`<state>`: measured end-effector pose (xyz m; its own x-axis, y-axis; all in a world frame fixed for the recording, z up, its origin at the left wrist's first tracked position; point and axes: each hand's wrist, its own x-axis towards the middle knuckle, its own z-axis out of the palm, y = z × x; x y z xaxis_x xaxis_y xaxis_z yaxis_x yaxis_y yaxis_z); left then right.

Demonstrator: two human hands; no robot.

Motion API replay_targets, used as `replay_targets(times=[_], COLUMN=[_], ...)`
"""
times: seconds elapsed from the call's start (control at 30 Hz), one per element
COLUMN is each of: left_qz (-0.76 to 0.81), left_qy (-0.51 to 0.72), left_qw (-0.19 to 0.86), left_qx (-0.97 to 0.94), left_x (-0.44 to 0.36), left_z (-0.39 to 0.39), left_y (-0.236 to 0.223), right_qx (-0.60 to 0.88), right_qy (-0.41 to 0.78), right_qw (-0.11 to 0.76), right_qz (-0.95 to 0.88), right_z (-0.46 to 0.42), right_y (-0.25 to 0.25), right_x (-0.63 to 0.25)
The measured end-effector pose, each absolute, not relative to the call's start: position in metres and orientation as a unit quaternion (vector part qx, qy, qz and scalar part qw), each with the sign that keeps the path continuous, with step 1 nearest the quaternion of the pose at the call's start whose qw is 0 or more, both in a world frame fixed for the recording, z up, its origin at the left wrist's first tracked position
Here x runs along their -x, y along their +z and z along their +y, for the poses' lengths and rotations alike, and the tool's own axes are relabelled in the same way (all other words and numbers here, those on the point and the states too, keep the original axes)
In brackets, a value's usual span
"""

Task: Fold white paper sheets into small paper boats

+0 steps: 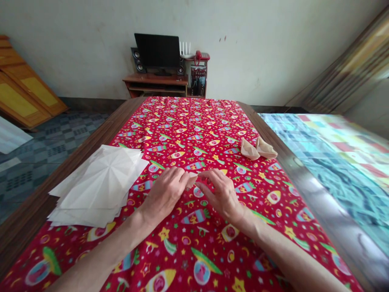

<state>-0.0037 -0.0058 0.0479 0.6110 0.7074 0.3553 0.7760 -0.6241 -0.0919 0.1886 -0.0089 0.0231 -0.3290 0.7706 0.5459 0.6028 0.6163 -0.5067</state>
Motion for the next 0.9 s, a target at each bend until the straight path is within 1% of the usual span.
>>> replay_targets(times=[0.07,0.13,0.3,0.43,0.63,0.9], left_qz=[-0.403,-0.399,-0.414,-0.422,-0.435,-0.455], left_qy=[-0.145,-0.173,-0.209,-0.217,-0.29,-0.331], left_qw=[0.098,0.064,0.022,-0.009,-0.11,-0.152], left_qx=[0.898,0.898,0.886,0.88,0.845,0.812], left_x=[-0.001,-0.004,0.001,0.006,0.007,0.015], left_z=[-0.006,-0.004,0.002,0.001,0.004,0.0], left_y=[0.046,0.039,0.024,0.013,-0.006,-0.016], right_qx=[0.422,0.42,0.413,0.412,0.422,0.429], right_qy=[0.054,0.02,-0.007,0.008,0.054,0.101], right_qw=[0.362,0.325,0.276,0.254,0.232,0.241], right_qz=[-0.829,-0.847,-0.868,-0.875,-0.875,-0.865], right_z=[-0.006,-0.003,0.001,-0.001,-0.001,0.001], right_y=[0.022,0.016,0.004,0.005,0.002,0.003], right_x=[-0.19,-0.191,-0.195,-0.195,-0.197,-0.198])
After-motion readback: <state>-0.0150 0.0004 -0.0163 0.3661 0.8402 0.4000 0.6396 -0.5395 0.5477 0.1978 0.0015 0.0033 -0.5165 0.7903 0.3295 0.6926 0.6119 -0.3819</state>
